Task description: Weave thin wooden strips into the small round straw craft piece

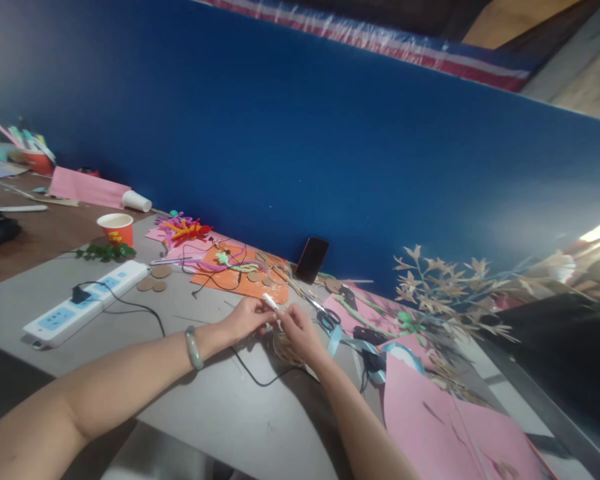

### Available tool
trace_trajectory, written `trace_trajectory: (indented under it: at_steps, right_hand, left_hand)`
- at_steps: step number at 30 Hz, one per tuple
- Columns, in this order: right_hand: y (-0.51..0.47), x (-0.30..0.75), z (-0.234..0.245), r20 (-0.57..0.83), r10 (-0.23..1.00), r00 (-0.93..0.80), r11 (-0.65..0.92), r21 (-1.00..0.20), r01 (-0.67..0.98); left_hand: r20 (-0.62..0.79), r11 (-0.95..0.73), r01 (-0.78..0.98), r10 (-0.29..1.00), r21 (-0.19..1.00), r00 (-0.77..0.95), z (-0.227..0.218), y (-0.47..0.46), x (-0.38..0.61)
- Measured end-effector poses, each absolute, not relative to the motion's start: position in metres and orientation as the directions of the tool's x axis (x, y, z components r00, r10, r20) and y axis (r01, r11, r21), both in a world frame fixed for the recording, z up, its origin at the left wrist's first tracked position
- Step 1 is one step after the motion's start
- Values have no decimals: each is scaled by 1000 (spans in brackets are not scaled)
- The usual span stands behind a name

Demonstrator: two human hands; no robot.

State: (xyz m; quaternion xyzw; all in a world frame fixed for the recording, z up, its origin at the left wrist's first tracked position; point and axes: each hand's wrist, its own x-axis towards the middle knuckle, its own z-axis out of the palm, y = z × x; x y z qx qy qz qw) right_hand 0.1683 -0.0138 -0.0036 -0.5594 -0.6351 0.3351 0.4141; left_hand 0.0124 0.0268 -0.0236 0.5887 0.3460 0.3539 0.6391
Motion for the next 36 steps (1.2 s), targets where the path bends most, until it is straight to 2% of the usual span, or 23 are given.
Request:
trace_trajectory:
  at_steps: [3, 7, 13, 17, 23, 27, 29, 31, 36]
  right_hand:
    - [-13, 169, -4, 127, 991, -38, 132, -902, 411]
    - [-15, 171, -4, 26, 998, -57, 43, -944, 326]
    - [-16, 170, 3, -147, 984, -99, -138, -986, 88]
    - [-15, 174, 8, -229, 962, -150, -242, -968, -72]
    - [-12, 186, 15, -256, 948, -189, -296, -927, -228]
    - [-5, 200, 15, -242, 963, -117, -267, -904, -333]
    - [-3, 203, 13, -208, 977, -37, -209, -930, -302]
    - [-4, 201, 11, -171, 985, 26, -163, -970, -183]
    - [-11, 183, 6, -56, 998, -35, -48, -979, 200]
  left_hand:
    - [-6, 31, -39, 855, 999, 519, -23, 26, 12]
    - [30, 2, -59, 844, 998, 535, -19, 24, 11]
    - [97, -38, -117, 822, 992, 561, -12, 24, 8]
    - [97, -64, -78, 822, 995, 561, -12, 28, 5]
    - [97, -59, -85, 822, 995, 561, -17, 36, 2]
    - [78, -34, -89, 828, 995, 556, -20, 38, 2]
    - [69, -23, -91, 831, 996, 552, -19, 38, 2]
    - [69, -16, -100, 833, 995, 549, -16, 35, 2]
    - [54, 1, -96, 822, 995, 567, -11, 31, 2]
